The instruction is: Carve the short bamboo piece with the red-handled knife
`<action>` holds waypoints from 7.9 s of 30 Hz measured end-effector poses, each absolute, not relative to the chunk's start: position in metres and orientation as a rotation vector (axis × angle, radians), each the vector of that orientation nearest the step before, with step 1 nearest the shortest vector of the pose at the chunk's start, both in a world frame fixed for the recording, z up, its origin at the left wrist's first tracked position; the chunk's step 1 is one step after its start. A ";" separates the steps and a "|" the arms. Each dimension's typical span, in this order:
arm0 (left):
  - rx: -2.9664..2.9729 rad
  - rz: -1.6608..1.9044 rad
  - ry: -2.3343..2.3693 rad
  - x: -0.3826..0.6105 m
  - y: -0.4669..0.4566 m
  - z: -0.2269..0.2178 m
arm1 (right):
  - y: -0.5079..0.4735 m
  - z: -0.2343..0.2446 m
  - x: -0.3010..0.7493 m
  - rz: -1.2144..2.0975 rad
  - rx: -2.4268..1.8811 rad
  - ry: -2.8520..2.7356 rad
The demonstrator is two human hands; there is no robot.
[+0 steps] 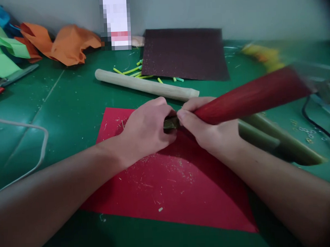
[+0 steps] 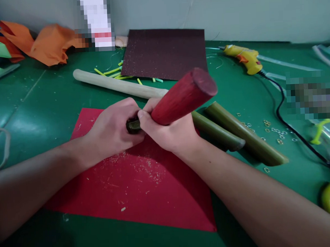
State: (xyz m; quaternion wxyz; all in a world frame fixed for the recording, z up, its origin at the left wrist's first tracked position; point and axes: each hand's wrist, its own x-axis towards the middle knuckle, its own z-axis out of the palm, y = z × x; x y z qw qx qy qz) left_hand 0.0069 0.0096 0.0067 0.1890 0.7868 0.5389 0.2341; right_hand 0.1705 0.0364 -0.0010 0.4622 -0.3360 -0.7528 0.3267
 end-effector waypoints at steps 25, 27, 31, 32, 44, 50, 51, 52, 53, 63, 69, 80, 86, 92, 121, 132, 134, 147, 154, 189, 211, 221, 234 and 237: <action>2.227 0.712 1.516 0.004 0.011 0.003 | 0.040 -0.002 0.168 0.768 -0.851 -1.764; 2.226 0.716 1.503 0.004 0.011 0.003 | 0.039 0.001 0.168 0.806 -0.861 -1.782; 2.218 0.703 1.494 0.005 0.011 0.005 | 0.036 0.002 0.170 0.854 -0.867 -1.894; 2.217 0.693 1.496 0.005 0.011 0.006 | 0.035 0.002 0.171 0.860 -0.866 -1.913; 2.217 0.681 1.518 0.007 0.010 0.005 | 0.038 0.002 0.172 0.854 -0.853 -1.880; 2.206 0.661 1.500 0.007 0.010 0.008 | 0.035 0.005 0.174 0.885 -0.826 -1.981; 2.210 0.664 1.502 0.007 0.009 0.007 | 0.034 0.004 0.174 0.873 -0.815 -1.966; 2.218 0.671 1.501 0.008 0.009 0.007 | 0.034 0.003 0.173 0.858 -0.810 -1.945; 2.228 0.681 1.500 0.008 0.009 0.006 | 0.035 0.001 0.173 0.840 -0.819 -1.914; 2.230 0.752 1.432 0.004 0.012 0.002 | 0.037 0.007 0.176 0.896 -0.830 -1.988; 2.247 0.740 1.438 0.004 0.012 0.003 | 0.035 0.004 0.176 0.857 -0.844 -2.000; 2.251 0.751 1.430 0.005 0.011 0.002 | 0.038 0.004 0.177 0.863 -0.819 -1.976; 2.250 0.743 1.443 0.005 0.010 0.003 | 0.036 0.002 0.175 0.845 -0.842 -1.941; 2.248 0.727 1.456 0.005 0.010 0.002 | 0.039 0.001 0.175 0.786 -0.862 -1.872; 2.267 0.761 1.445 0.006 0.010 -0.001 | 0.036 0.000 0.174 0.822 -0.854 -1.778; 2.263 0.756 1.418 0.005 0.012 0.001 | 0.034 0.010 0.180 0.875 -0.837 -2.010; 2.263 0.750 1.420 0.005 0.012 0.002 | 0.033 0.009 0.179 0.862 -0.840 -2.008; 2.264 0.762 1.415 0.004 0.012 0.001 | 0.033 0.011 0.180 0.885 -0.889 -1.995; 2.275 0.740 1.442 0.005 0.010 -0.001 | 0.036 0.005 0.176 0.820 -0.904 -1.837; 2.279 0.750 1.407 0.005 0.011 0.001 | 0.037 0.006 0.181 0.875 -0.841 -2.029; 2.274 0.741 1.452 0.007 0.010 -0.001 | 0.039 0.003 0.177 0.837 -0.864 -1.800; 2.267 0.772 1.415 0.006 0.011 -0.001 | 0.036 0.012 0.182 0.933 -0.878 -2.029; 2.300 0.763 1.455 0.007 0.009 -0.003 | 0.038 0.003 0.176 0.849 -0.901 -1.729; 2.317 0.812 1.418 0.007 0.010 -0.005 | 0.041 0.004 0.178 0.878 -0.885 -1.817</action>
